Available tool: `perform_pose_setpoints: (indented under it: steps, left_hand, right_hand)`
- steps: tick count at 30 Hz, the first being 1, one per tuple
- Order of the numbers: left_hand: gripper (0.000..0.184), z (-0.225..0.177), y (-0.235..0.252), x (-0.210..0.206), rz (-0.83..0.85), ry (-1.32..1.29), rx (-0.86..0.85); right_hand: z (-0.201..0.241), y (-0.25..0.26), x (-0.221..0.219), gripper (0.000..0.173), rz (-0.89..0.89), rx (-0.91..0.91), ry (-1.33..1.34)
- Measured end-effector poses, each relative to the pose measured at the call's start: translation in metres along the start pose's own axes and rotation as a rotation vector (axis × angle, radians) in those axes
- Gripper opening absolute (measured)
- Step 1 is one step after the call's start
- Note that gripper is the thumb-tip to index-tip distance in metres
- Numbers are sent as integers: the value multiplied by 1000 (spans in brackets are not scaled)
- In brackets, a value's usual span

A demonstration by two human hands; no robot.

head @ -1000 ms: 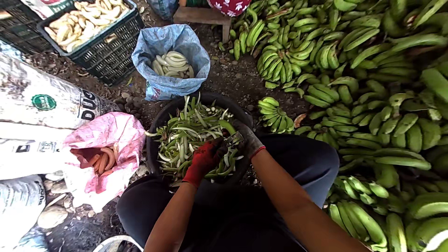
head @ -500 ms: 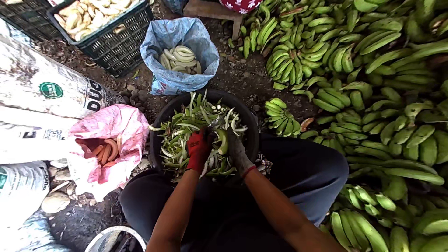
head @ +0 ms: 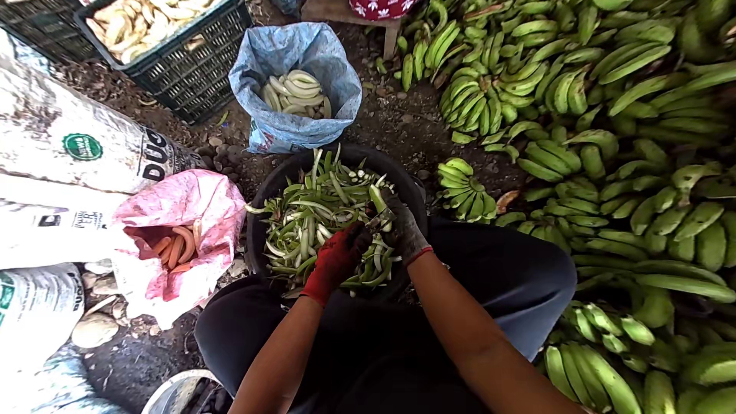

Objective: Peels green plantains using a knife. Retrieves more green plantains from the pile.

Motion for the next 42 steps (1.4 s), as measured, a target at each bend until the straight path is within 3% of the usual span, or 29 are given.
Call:
perform_pose_setpoints:
  steps: [3, 6, 9, 11, 14, 17, 21, 25, 29, 32, 34, 37, 42]
  left_hand:
    - [51, 14, 8, 2, -37, 161, 71]
    - [51, 23, 18, 15, -234, 413, 134]
    - [53, 28, 20, 32, -381, 389, 212]
    - [52, 22, 18, 37, -382, 260, 207]
    - [52, 11, 12, 22, -225, 66, 135]
    - [53, -2, 3, 5, -102, -24, 78]
    - [56, -7, -2, 1, -90, 7, 52]
    - [56, -9, 0, 1, -102, 12, 80]
    - [56, -1, 6, 4, -89, 36, 103]
    - [51, 17, 16, 14, -193, 234, 172]
    - [51, 28, 20, 27, -305, 318, 193]
    - [55, 27, 16, 38, -332, 243, 195]
    - [61, 7, 11, 9, -152, 139, 87]
  right_hand:
    - [-13, -2, -4, 44, 23, -61, 10]
    - [-35, -7, -6, 40, 93, -185, -22]
    - [-48, -14, -6, 47, 93, -286, -12]
    - [-43, -13, -7, 52, 109, -272, -28]
    - [-23, -2, -3, 47, 74, -98, -100]
    - [-1, -5, 3, 53, -86, 142, -200]
    - [16, -24, 3, 64, -342, 272, -367]
    - [20, -32, 2, 70, -445, 342, -500]
    - [11, -26, -3, 64, -312, 276, -453]
    - [-14, -11, -11, 40, 39, 39, -233]
    - [-29, -8, -15, 40, 162, -129, -305]
    - [-34, -4, -7, 41, 137, -138, -360]
    - [-7, -6, -5, 55, -50, -22, -194]
Point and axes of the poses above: each hand's wrist, its own y-axis towards the middle knuckle, its own x-axis out of the back of the hand, z = x × y, the point moved 5 cm from there along y, towards the middle knuckle, and after that the axes turned 11 degrees about -x, right-handed, at the moved point
